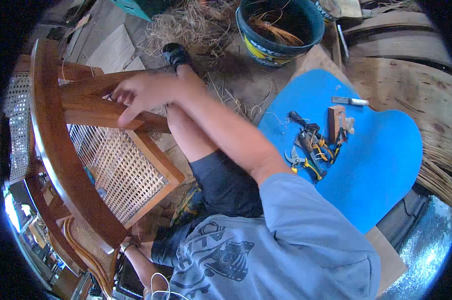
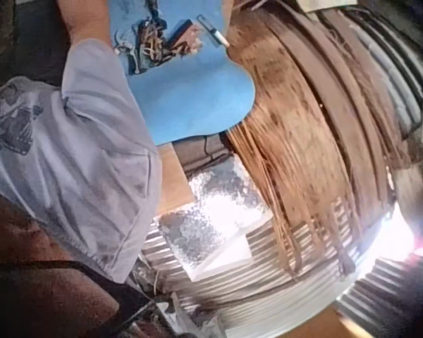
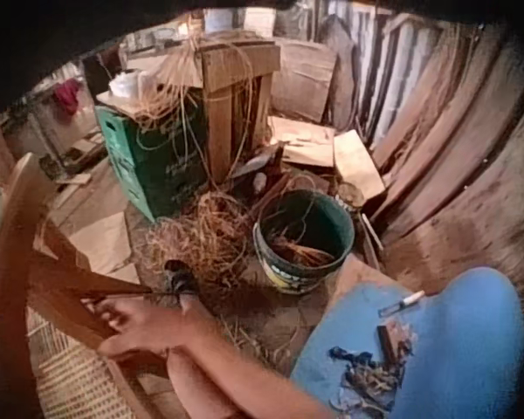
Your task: Weaving or repairing the cane seat of a wooden chair using strands of fiber.
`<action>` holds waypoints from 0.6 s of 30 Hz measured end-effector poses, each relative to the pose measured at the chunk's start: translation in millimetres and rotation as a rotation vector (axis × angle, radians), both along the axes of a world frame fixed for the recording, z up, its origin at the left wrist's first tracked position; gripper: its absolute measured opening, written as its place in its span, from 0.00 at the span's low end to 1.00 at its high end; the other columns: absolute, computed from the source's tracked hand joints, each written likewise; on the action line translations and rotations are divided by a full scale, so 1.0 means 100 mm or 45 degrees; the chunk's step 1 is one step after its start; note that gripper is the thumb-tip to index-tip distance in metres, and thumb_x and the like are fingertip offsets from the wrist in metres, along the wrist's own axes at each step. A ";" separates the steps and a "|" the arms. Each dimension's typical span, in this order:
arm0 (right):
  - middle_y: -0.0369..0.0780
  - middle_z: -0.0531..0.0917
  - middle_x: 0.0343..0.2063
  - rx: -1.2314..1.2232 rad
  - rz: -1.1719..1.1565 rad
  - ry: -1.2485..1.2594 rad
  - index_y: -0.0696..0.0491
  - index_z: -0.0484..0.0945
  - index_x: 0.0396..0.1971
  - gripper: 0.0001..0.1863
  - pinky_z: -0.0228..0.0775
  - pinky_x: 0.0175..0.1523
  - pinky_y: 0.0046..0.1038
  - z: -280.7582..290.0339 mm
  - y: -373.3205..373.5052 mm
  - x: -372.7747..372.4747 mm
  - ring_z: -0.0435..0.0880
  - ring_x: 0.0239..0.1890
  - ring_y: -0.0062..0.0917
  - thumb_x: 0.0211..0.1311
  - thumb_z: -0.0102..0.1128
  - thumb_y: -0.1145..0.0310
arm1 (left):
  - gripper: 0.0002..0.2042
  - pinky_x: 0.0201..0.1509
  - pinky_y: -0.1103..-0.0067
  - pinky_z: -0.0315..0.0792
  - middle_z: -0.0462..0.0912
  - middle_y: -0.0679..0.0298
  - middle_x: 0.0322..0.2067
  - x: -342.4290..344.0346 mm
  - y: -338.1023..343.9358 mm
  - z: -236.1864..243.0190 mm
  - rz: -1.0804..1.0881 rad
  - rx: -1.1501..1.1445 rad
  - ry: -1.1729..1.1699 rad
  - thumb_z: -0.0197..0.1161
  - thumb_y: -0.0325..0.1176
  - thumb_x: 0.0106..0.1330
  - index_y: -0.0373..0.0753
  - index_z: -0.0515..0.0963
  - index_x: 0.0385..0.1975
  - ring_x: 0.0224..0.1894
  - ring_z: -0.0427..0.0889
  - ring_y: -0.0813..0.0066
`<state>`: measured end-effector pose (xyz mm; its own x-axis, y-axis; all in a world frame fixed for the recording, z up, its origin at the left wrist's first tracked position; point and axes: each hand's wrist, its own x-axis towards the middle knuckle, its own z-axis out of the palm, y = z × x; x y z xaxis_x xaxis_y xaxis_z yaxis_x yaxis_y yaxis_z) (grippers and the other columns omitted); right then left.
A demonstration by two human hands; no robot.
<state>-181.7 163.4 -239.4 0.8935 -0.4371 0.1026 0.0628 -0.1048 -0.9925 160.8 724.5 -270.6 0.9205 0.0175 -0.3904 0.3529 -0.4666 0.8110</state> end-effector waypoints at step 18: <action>0.51 0.84 0.50 0.304 -0.916 1.659 0.54 0.83 0.48 0.19 0.73 0.61 0.44 -3.85 0.16 -1.29 0.82 0.55 0.46 0.63 0.60 0.58 | 0.41 0.56 0.57 0.76 0.73 0.54 0.64 0.23 -0.22 0.16 0.022 0.241 0.262 0.26 0.68 0.74 0.38 0.64 0.69 0.58 0.77 0.58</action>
